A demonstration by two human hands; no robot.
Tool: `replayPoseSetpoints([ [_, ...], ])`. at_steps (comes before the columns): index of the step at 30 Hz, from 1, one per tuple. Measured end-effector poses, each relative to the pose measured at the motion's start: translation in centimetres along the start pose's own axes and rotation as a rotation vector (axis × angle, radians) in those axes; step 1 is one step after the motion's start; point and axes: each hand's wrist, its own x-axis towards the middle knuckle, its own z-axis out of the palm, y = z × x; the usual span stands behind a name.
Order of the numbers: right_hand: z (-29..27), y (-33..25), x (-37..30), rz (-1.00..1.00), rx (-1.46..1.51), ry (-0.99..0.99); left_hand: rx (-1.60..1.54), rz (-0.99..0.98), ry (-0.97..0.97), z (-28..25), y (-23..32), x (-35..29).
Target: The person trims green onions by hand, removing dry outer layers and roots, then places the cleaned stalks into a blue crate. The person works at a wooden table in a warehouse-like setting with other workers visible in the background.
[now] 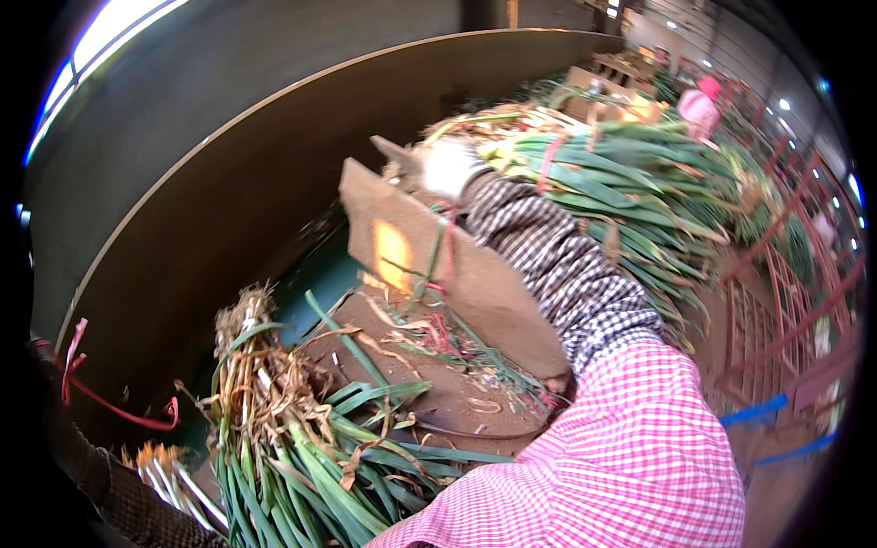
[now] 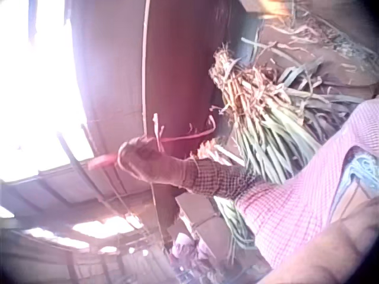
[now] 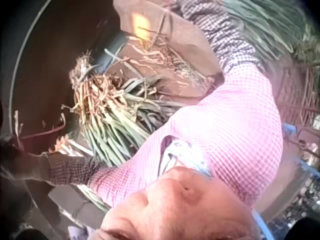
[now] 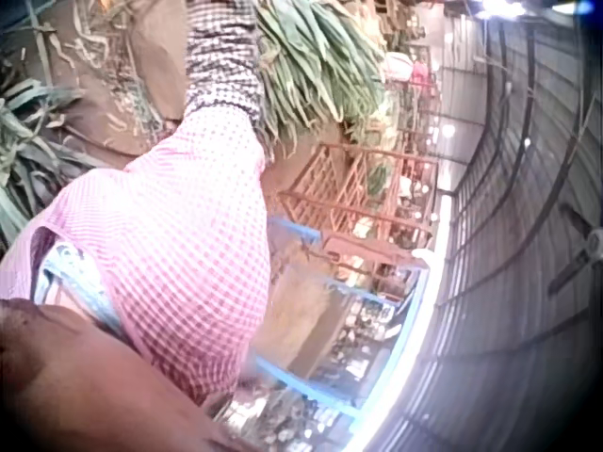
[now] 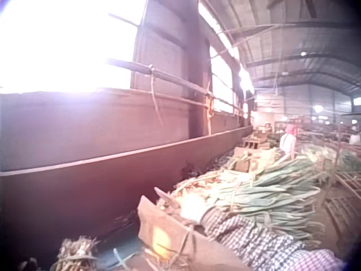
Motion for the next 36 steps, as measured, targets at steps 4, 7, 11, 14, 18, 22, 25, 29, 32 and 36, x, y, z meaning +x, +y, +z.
replayPoseSetpoints([
  [4, -3.2, -13.1, -8.6, -0.53, 0.946, 0.344, -0.972, -0.391, -0.69, 12.6, 14.4, -5.2],
  [7, 2.9, -14.3, -19.0, -0.562, 1.648, -0.146, -1.597, -0.662, -0.866, 19.5, 26.7, -11.1],
  [11, 12.1, -10.5, -29.9, -0.102, 1.7, -0.362, -1.883, -1.168, -0.693, 21.9, 29.2, -18.4],
  [14, 13.7, -9.6, -36.8, 0.173, 2.03, 0.136, -1.833, -1.096, -1.141, 22.9, 35.1, -24.2],
  [18, 9.1, -7.5, -41.3, 0.333, 1.636, 0.023, -1.746, -1.103, -1.208, 26.1, 39.5, -31.0],
  [22, 6.9, -2.0, -49.4, 0.482, 1.293, 0.755, -1.447, -1.027, -1.421, 26.6, 41.5, -31.7],
  [25, 5.7, 5.7, -52.2, 0.609, 1.349, 1.148, -1.458, -0.896, -1.384, 24.9, 40.1, -32.9],
  [29, 10.4, 6.6, -53.1, 0.723, 0.265, 1.136, -1.197, -1.112, -1.246, 24.0, 33.4, -37.0],
  [32, 32.2, 5.3, -60.6, 0.878, 0.597, 0.393, -0.894, -0.992, -1.266, 21.6, 31.2, -38.6],
  [36, 28.7, 2.5, -56.3, 0.481, 0.074, -0.422, -0.421, -0.609, -1.266, 18.4, 25.6, -41.4],
])
